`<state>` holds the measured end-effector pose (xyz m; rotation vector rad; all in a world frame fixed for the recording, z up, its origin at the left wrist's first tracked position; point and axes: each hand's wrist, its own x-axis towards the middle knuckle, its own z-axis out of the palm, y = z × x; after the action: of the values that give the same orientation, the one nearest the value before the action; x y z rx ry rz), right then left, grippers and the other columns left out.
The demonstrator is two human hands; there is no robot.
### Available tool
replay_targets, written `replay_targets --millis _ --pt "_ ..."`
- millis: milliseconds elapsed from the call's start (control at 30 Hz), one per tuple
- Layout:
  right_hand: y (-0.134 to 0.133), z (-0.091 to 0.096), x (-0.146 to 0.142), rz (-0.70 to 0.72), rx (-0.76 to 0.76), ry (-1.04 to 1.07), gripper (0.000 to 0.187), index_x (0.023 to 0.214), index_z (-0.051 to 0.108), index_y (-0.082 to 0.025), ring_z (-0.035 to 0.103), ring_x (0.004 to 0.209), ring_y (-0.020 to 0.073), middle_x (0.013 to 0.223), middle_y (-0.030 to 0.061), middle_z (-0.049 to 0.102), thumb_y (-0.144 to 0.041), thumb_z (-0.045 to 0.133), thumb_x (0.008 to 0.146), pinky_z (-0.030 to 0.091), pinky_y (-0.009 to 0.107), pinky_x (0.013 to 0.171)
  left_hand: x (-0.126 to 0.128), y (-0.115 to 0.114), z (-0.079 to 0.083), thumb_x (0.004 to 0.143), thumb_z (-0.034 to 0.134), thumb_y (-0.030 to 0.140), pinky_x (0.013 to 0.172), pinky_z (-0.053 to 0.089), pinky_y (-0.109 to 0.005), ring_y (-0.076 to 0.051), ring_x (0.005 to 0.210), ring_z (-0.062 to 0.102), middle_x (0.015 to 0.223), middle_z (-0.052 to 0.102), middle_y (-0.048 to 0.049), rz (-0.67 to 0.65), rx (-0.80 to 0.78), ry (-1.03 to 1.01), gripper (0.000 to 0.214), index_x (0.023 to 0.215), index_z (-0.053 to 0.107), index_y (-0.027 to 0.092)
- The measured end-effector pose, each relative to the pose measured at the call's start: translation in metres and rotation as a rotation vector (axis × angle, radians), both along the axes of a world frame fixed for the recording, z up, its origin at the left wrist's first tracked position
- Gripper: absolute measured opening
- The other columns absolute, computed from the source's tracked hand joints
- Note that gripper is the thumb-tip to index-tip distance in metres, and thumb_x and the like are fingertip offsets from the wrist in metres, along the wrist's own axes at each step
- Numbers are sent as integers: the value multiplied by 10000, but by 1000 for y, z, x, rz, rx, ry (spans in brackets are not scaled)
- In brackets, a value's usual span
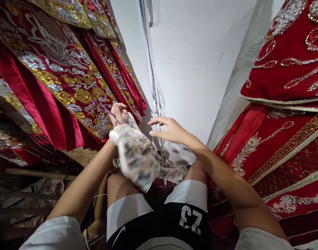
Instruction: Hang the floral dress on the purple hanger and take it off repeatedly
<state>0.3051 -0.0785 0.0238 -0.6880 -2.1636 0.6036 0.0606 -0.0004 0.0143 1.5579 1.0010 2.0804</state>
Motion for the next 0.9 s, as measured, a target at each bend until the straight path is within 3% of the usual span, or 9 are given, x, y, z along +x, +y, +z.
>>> replay_targets --millis 133,233,333,433,533,633,733,833,900 --pt "17 -26 -16 -156 338 -209 1026 1630 243 -272 292 1521 377 1630 158 341 -376 797 773 266 613 1217 19 -36 18 988 203 741 604 469 -296 -165 659 570 780 572 -52 -356 11 -229 683 829 601 209" --pt "19 -43 -26 -205 430 -285 1138 1653 116 -270 375 1452 401 1571 173 386 -329 800 745 342 605 1160 32 -65 32 1027 309 651 574 488 -282 -138 560 541 683 534 -31 -580 -131 -271 593 766 593 201" --pt "12 -53 -26 -263 413 -321 954 1605 272 -271 613 1133 342 1323 134 589 -308 748 779 516 461 918 36 -82 35 1042 450 523 582 503 -255 -99 430 403 508 344 48 -616 -167 -303 476 703 557 206" --pt "6 -57 -14 -299 378 -326 760 1479 444 -229 648 1044 314 1255 128 651 -414 732 801 518 381 815 30 -83 31 1047 479 479 622 525 -240 -87 391 314 442 195 85 -635 -137 -378 472 661 515 210" --pt "5 -57 0 -417 270 -428 558 1251 583 -166 647 1012 345 1113 155 689 -459 723 798 512 414 816 24 -77 25 1058 455 472 526 471 -205 -84 369 249 437 158 92 -615 -151 -424 466 671 488 215" --pt "1 -59 4 -451 222 -518 634 1300 552 -135 600 1126 394 1205 203 640 -415 755 769 496 501 918 32 -73 20 1052 458 486 410 362 -193 -78 365 241 472 221 84 -595 -201 -420 444 701 470 216" --pt "-8 -61 -5 -323 351 -437 934 1557 305 -178 468 1334 390 1481 204 470 -292 755 746 418 537 1077 51 -71 12 1012 523 529 448 418 -203 -71 425 405 563 391 57 -638 -223 -367 406 755 501 215" --pt "-15 -60 -12 -290 380 -370 964 1613 230 -220 532 1213 362 1363 173 530 -226 691 766 464 510 1012 61 -63 1 940 635 533 717 575 -261 -122 761 679 839 631 -19 -658 -203 -232 317 911 590 221" --pt "-13 -53 -5 -363 333 -342 941 1608 287 -236 575 1080 355 1208 149 571 -247 693 758 504 493 909 54 -53 -8 908 657 557 910 586 -359 -197 1028 709 1053 693 -67 -610 -247 -17 357 1061 627 236"
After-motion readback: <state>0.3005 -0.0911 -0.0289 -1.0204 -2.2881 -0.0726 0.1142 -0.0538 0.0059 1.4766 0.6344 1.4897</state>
